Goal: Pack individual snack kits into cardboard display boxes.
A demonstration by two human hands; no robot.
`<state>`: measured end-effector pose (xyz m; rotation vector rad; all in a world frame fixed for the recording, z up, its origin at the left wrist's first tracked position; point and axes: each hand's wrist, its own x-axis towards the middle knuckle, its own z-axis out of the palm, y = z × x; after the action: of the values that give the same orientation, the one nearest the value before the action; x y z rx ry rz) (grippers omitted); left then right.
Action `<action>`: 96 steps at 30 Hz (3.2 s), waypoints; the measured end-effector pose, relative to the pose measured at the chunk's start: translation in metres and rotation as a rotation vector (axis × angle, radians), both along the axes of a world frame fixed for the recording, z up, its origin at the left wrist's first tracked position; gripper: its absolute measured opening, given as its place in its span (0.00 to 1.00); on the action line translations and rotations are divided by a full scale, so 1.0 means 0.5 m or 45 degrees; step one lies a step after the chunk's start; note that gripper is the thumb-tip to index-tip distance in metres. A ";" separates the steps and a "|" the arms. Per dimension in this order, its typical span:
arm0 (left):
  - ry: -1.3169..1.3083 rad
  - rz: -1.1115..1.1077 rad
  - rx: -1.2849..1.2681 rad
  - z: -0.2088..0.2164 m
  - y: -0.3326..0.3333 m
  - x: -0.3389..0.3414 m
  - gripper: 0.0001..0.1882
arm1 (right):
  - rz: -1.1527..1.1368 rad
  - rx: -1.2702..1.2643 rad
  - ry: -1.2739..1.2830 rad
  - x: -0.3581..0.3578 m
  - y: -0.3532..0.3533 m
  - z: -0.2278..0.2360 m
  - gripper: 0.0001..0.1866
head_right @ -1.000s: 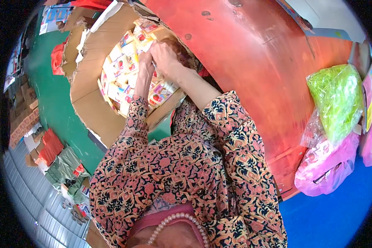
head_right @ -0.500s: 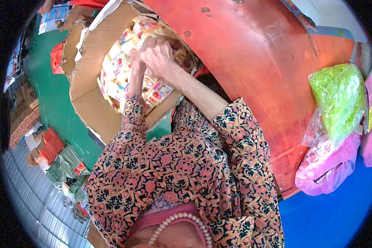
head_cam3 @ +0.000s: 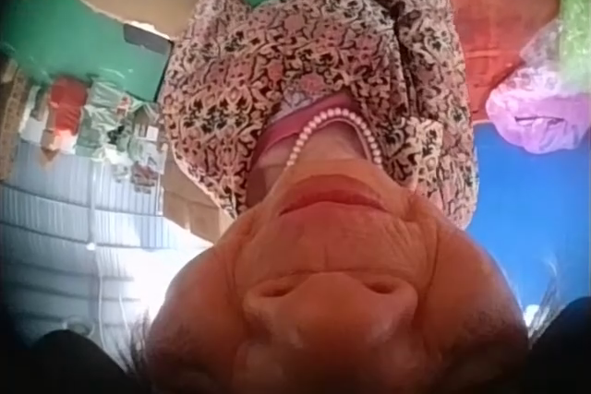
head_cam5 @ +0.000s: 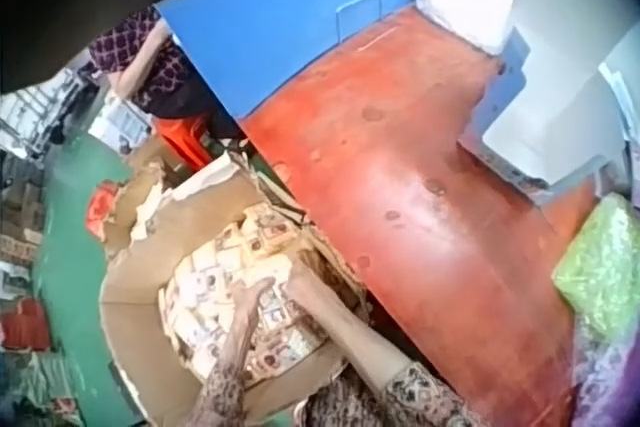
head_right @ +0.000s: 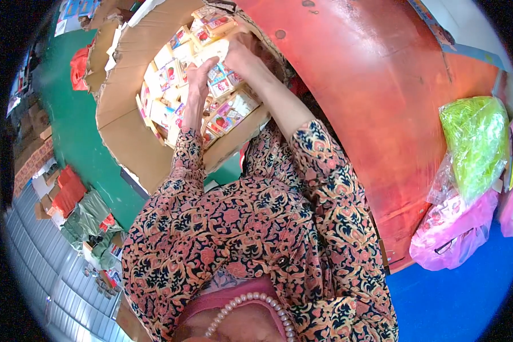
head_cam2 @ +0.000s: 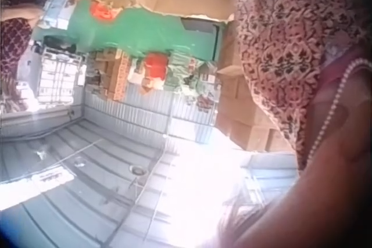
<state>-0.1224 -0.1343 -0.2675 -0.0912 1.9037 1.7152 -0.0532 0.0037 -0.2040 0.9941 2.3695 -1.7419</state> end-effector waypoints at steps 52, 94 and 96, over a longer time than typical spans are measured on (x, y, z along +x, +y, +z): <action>-0.267 0.143 0.487 0.013 -0.032 0.001 0.16 | 0.504 -0.105 -0.148 -0.015 0.059 -0.088 0.30; -0.223 0.140 0.273 0.033 -0.145 -0.030 0.13 | 0.651 0.345 -0.708 0.009 0.044 -0.136 0.32; -0.141 0.199 0.228 0.024 -0.176 -0.053 0.14 | 0.660 0.442 -0.691 0.013 0.057 -0.156 0.33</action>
<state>-0.1488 -0.2222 -0.2558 -0.2671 1.6938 1.9343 -0.0469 0.0320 -0.2820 0.6673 2.3007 -0.7828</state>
